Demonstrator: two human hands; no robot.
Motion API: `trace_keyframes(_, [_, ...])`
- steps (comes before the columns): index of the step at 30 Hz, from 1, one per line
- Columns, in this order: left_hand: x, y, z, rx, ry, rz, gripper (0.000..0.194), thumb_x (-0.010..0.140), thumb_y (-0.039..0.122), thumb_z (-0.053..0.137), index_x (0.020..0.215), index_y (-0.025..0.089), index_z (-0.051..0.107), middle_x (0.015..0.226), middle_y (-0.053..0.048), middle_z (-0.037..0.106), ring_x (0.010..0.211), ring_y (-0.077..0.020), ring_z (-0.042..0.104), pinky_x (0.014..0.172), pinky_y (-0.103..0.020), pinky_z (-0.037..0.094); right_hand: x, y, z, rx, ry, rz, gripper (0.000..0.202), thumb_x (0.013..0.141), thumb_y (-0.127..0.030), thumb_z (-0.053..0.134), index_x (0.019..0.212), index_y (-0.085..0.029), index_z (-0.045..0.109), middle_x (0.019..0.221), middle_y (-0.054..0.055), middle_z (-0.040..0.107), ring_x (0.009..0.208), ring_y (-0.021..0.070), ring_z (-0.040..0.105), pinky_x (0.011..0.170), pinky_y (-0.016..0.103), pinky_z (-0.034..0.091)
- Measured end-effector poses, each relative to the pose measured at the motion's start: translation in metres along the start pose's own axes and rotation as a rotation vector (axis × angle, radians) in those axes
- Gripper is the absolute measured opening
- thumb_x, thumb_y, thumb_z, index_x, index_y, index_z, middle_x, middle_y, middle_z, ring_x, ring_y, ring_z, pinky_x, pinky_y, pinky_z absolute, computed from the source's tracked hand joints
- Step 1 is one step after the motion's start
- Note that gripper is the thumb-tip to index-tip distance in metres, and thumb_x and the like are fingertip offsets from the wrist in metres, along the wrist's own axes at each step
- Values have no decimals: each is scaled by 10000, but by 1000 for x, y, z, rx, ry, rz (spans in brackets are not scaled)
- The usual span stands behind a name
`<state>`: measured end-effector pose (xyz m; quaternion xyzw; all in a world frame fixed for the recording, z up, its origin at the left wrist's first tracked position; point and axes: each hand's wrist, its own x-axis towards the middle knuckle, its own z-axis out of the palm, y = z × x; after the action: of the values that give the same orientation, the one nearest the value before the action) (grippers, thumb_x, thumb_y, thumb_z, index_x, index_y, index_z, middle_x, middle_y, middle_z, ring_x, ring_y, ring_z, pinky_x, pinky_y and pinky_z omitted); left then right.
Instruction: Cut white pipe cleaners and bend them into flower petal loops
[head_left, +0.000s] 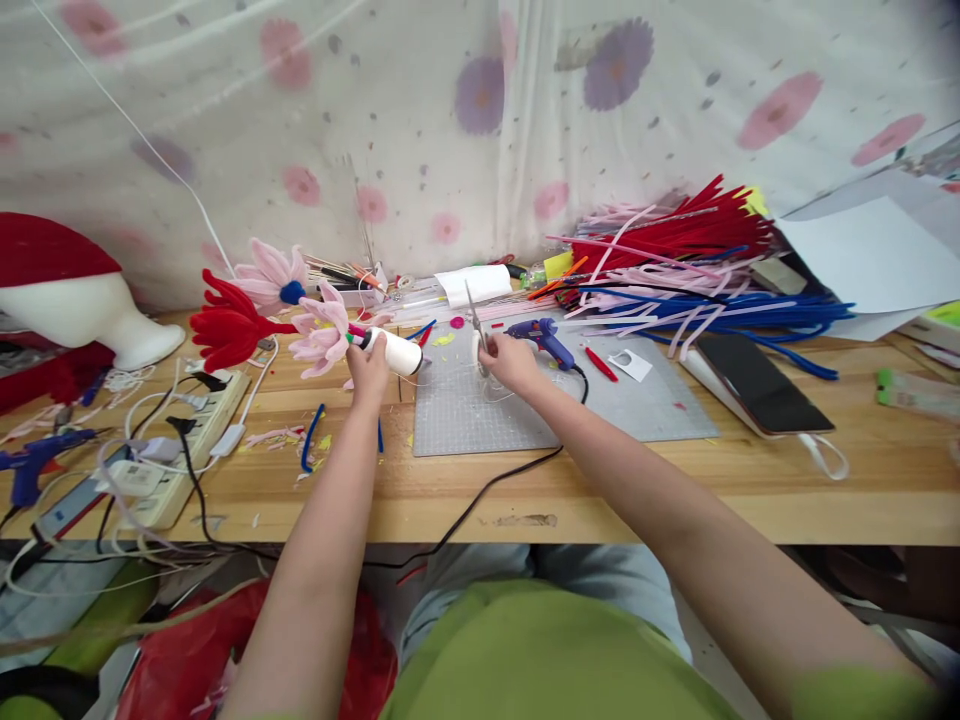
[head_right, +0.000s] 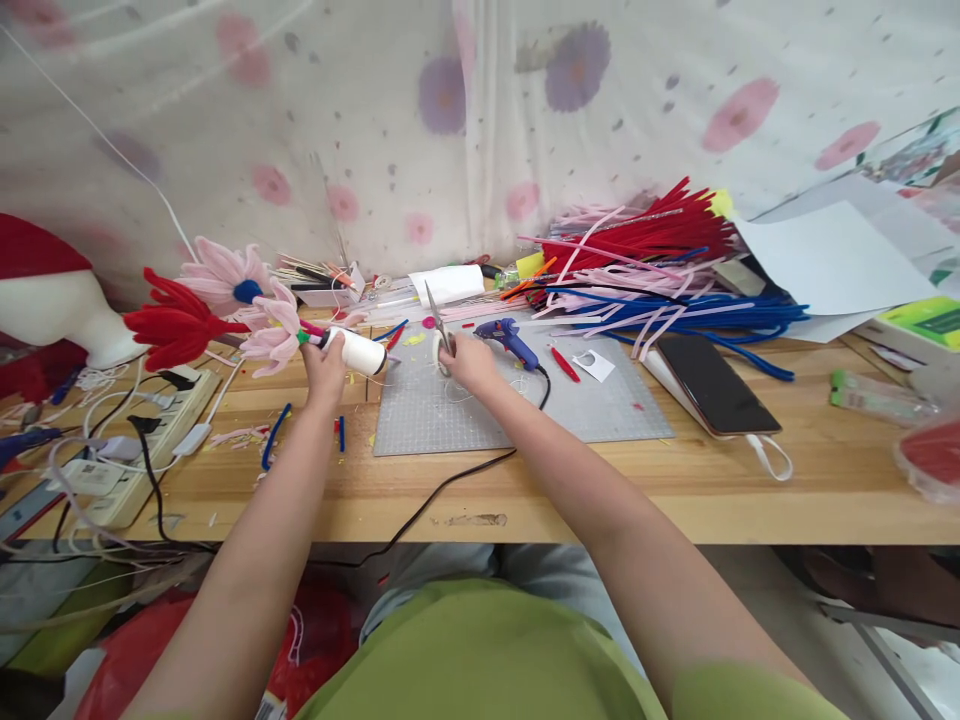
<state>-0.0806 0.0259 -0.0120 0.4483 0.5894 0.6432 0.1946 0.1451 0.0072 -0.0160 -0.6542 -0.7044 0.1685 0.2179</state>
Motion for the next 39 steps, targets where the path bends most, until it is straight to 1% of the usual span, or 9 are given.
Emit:
trace_keyframes(3, [-1, 1, -2, 58, -32, 10, 212, 732, 270, 583, 891, 158, 499, 980, -90, 610, 966, -189, 591, 917, -320, 436, 2, 2, 3, 479, 86, -144, 240, 801, -270, 494, 1011, -171, 556, 1013, 76, 663, 928, 155, 630, 850, 287, 462])
trace_keyframes(6, [1, 3, -3, 71, -43, 39, 218, 727, 265, 587, 904, 160, 515, 1004, -97, 617, 996, -193, 589, 941, -319, 422, 13, 2, 0, 877, 168, -237, 256, 750, -250, 544, 996, -187, 518, 1061, 78, 638, 989, 156, 614, 917, 321, 448])
trace_keyframes(9, [2, 4, -1, 31, -73, 78, 230, 721, 235, 585, 931, 162, 525, 1017, -95, 627, 984, -182, 598, 932, -305, 430, 23, 1, -8, 1064, 238, -225, 258, 721, -267, 575, 961, -200, 505, 1019, 64, 639, 967, 157, 615, 933, 347, 446])
trace_keyframes(12, [3, 4, 2, -13, -130, 96, 246, 726, 238, 580, 956, 158, 547, 1006, -93, 640, 981, -185, 604, 940, -312, 429, 27, -2, -16, 1101, 151, -191, 232, 715, -286, 579, 921, -193, 524, 938, 47, 649, 928, 158, 617, 908, 355, 458])
trace_keyframes(16, [6, 0, 6, -78, -229, 104, 281, 744, 286, 580, 997, 165, 567, 1036, -88, 643, 1057, -188, 578, 985, -332, 398, 17, -7, -16, 942, 16, -185, 206, 667, -240, 605, 848, -165, 541, 889, 46, 653, 894, 159, 613, 859, 324, 462])
trace_keyframes(20, [12, 1, 6, -94, -192, 60, 311, 739, 325, 604, 1004, 169, 559, 1076, -88, 628, 1078, -182, 564, 989, -328, 397, 0, -6, -14, 500, -111, -167, 210, 687, -267, 579, 865, -166, 533, 841, 28, 654, 768, 151, 601, 696, 265, 453])
trace_keyframes(27, [22, 18, 5, -69, -134, -45, 335, 762, 331, 588, 1051, 177, 517, 1024, -75, 632, 957, -173, 604, 840, -311, 496, -17, -1, -26, -287, -204, -239, 646, 658, -707, 512, 1021, -176, 567, 898, 123, 682, 838, 289, 635, 685, 330, 430])
trace_keyframes(31, [21, 18, 9, -29, -148, 11, 314, 771, 311, 573, 1052, 178, 529, 1075, -83, 618, 1015, -167, 585, 905, -291, 457, -15, -11, -23, -405, -302, -297, 651, 689, -730, 446, 981, -175, 622, 956, 154, 682, 913, 310, 631, 721, 357, 443])
trace_keyframes(39, [11, 19, 17, 48, -174, 70, 328, 774, 311, 577, 1068, 175, 530, 1126, -92, 595, 1115, -183, 530, 1019, -316, 359, -1, -38, -17, -437, -350, -296, 707, 673, -753, 438, 983, -161, 667, 958, 179, 683, 932, 313, 628, 754, 380, 447])
